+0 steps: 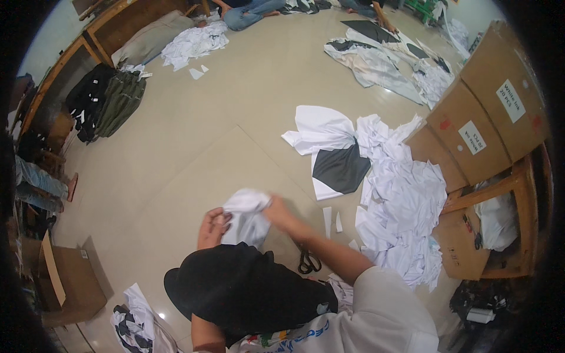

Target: The person sits on the floor and uses scissors to cut a dark fabric piece along the edge of a white paper pattern. They align the pattern, cut along the outline, and remove the excess fabric.

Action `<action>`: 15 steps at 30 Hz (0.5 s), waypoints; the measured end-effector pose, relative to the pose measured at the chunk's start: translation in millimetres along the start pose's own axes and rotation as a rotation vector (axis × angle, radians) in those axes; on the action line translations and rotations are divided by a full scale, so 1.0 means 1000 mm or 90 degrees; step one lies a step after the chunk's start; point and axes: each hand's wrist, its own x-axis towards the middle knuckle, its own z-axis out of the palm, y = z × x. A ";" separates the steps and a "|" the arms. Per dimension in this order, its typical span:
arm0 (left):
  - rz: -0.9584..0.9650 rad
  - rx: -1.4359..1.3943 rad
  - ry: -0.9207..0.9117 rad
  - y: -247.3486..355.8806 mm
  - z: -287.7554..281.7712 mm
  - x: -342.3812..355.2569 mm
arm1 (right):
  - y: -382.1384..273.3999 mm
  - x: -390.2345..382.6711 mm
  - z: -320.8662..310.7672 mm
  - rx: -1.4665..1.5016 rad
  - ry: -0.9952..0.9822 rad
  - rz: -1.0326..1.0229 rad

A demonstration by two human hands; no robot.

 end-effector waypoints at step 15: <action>-0.034 0.014 0.263 -0.056 -0.120 -0.080 | -0.177 0.181 -0.364 -0.204 0.412 -0.143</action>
